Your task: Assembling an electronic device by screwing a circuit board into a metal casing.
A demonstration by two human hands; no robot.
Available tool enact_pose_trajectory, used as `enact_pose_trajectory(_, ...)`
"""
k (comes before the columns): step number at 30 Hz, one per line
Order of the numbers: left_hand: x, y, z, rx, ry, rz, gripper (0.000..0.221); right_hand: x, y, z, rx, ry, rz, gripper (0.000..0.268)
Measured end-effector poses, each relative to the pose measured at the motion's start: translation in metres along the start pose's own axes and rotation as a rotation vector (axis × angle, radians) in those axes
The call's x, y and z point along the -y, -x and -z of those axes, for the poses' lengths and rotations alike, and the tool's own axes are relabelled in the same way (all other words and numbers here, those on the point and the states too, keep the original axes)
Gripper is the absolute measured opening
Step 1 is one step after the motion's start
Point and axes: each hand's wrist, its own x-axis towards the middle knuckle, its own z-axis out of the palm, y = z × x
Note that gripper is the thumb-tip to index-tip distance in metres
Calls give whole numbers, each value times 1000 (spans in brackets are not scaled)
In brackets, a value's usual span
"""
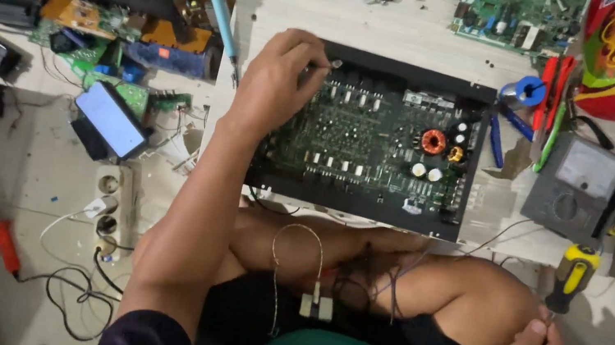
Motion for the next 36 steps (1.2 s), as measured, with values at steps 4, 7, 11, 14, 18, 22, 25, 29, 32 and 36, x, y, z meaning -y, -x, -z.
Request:
enact_pose_trajectory(4,10,-2,14,-39,-139,2,6,9,-3,3,12,82,-6,35)
enact_pose_trajectory(7,26,-2,30,-70,-190,8,9,5,-3,-6,-33,1,-42,35)
enact_pose_trajectory(11,32,-1,10,15,-306,40,11,29,-12,0,11,37,-52,38)
enact_pose_trajectory(14,30,0,-21,37,-287,-28,7,18,-14,-3,-3,50,15,34)
enact_pose_trajectory(18,48,9,-56,86,-312,-43,7,15,-9,-1,-24,14,-36,32)
enact_pose_trajectory(22,50,7,-60,73,-335,-63,14,10,-5,-1,-24,-35,-59,37)
enact_pose_trajectory(25,47,3,-57,62,-392,-99,15,12,-7,0,-47,12,5,35)
enact_pose_trajectory(29,44,4,-57,66,-423,-117,12,18,-8,2,20,-65,-93,36)
enact_pose_trajectory(32,50,8,-64,85,-403,-109,13,17,-6,-1,-12,-92,-147,34)
enact_pose_trajectory(36,39,1,-56,82,-418,-121,13,24,-9,5,38,-82,-79,32)
